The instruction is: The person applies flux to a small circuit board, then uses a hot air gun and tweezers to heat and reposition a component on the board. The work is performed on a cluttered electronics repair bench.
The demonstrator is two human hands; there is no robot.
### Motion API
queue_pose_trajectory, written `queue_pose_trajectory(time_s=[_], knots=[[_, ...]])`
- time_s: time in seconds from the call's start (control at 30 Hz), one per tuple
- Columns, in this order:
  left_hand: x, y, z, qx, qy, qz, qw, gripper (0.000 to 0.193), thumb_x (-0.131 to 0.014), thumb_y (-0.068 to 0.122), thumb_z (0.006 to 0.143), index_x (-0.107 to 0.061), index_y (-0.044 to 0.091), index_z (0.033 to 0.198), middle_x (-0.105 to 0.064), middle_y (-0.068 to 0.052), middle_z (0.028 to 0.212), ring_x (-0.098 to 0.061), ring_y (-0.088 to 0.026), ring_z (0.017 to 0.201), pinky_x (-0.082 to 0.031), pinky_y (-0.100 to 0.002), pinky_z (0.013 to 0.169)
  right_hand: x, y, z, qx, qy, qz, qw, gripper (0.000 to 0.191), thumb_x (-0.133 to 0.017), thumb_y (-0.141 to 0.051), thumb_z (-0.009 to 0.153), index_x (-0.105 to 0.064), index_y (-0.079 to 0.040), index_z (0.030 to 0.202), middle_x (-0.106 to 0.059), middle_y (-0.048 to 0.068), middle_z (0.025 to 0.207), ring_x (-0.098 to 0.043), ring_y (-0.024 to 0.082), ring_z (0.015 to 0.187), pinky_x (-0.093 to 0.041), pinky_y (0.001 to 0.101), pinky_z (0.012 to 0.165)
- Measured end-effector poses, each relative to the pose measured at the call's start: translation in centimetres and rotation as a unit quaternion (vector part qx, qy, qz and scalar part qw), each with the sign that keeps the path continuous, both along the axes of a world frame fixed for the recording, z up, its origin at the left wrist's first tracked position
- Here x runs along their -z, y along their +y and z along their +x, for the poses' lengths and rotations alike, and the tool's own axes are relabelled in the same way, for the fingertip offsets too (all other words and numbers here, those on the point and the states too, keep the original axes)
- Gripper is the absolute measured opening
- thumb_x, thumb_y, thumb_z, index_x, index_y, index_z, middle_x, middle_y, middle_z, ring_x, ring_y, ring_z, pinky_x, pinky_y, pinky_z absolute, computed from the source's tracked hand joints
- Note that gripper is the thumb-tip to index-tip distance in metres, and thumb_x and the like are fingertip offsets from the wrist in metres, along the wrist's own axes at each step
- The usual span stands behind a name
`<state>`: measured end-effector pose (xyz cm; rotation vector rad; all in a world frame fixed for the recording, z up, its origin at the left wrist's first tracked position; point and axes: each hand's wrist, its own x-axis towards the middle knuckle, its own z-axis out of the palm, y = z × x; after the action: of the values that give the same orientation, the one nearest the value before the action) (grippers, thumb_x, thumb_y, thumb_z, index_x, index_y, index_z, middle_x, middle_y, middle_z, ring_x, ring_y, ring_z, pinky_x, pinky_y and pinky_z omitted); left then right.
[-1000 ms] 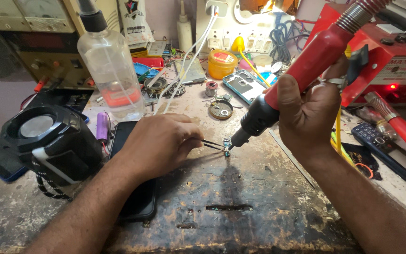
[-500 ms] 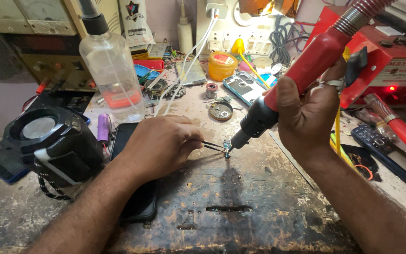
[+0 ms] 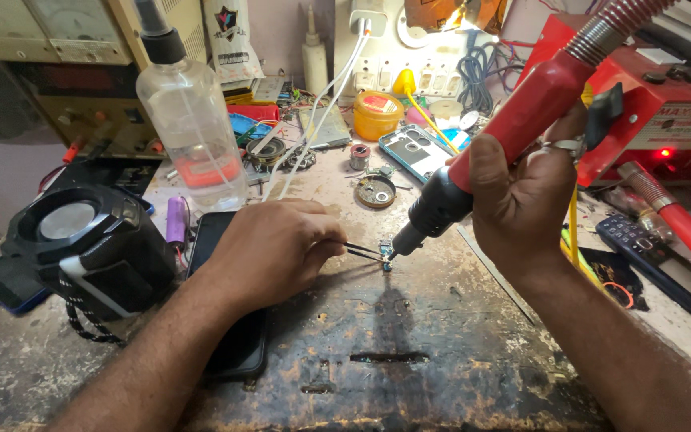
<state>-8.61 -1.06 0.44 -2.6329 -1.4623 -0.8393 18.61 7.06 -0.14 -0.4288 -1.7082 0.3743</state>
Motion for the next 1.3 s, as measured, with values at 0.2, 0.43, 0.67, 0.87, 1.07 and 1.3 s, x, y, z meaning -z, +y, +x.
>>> queue_pose_trajectory(time_s=[0.2,0.43,0.67,0.87,1.07,1.3], knots=[[-0.1,0.0,0.0,-0.001,0.002,0.0,1.0,0.008,-0.073,0.022,0.082,-0.076,0.015,0.083,-0.073,-0.004,0.084,-0.07,-0.029,0.082,-0.053,-0.045,0.067,0.0,0.3,0.0,0.01,-0.008,-0.004,1.0,0.053,-0.065,-0.033,0.121,-0.03,-0.002,0.147,-0.059,0.004,0.102,-0.061,0.009,0.091,-0.052,0.0234,0.087],[0.1,0.1,0.0,0.0,0.004,0.005,1.0,0.008,-0.072,0.022,0.083,-0.076,0.015,0.082,-0.073,-0.004,0.084,-0.07,-0.03,0.082,-0.053,-0.046,0.066,-0.3,-0.1,-0.3,0.014,-0.005,0.007,1.0,0.053,-0.064,-0.033,0.121,-0.029,-0.003,0.147,-0.056,0.004,0.106,-0.061,0.009,0.092,-0.052,0.0231,0.086],[0.2,0.2,-0.1,0.003,0.003,0.009,1.0,0.007,-0.072,0.021,0.082,-0.076,0.015,0.082,-0.073,-0.004,0.083,-0.07,-0.03,0.081,-0.053,-0.045,0.066,-0.7,-0.6,-0.7,0.008,0.007,0.007,1.0,0.052,-0.065,-0.031,0.121,-0.028,-0.005,0.147,-0.055,0.004,0.109,-0.059,0.008,0.092,-0.052,0.0236,0.087],[0.1,0.2,-0.1,-0.001,0.01,0.007,1.0,0.007,-0.072,0.021,0.082,-0.076,0.015,0.082,-0.073,-0.004,0.083,-0.071,-0.029,0.082,-0.053,-0.045,0.066,-1.1,-1.1,-1.2,0.0,0.028,-0.012,1.0,0.051,-0.065,-0.029,0.118,-0.029,-0.005,0.145,-0.053,0.003,0.112,-0.057,0.008,0.092,-0.053,0.0247,0.087],[0.1,0.1,0.0,0.001,0.006,0.009,1.0,0.007,-0.072,0.021,0.082,-0.076,0.015,0.082,-0.073,-0.004,0.084,-0.071,-0.029,0.082,-0.053,-0.045,0.067,-1.1,-1.0,-1.1,0.004,0.021,-0.008,1.0,0.054,-0.064,-0.031,0.116,-0.028,-0.005,0.147,-0.055,0.004,0.115,-0.058,0.008,0.093,-0.055,0.0247,0.089],[-0.1,0.0,0.1,-0.005,-0.004,0.014,1.0,0.007,-0.074,0.022,0.082,-0.077,0.015,0.083,-0.073,-0.004,0.085,-0.071,-0.029,0.083,-0.053,-0.044,0.067,-0.5,-0.2,-0.3,0.018,-0.011,-0.001,1.0,0.055,-0.064,-0.034,0.119,-0.029,-0.002,0.147,-0.062,0.005,0.106,-0.063,0.009,0.093,-0.054,0.0233,0.088]])
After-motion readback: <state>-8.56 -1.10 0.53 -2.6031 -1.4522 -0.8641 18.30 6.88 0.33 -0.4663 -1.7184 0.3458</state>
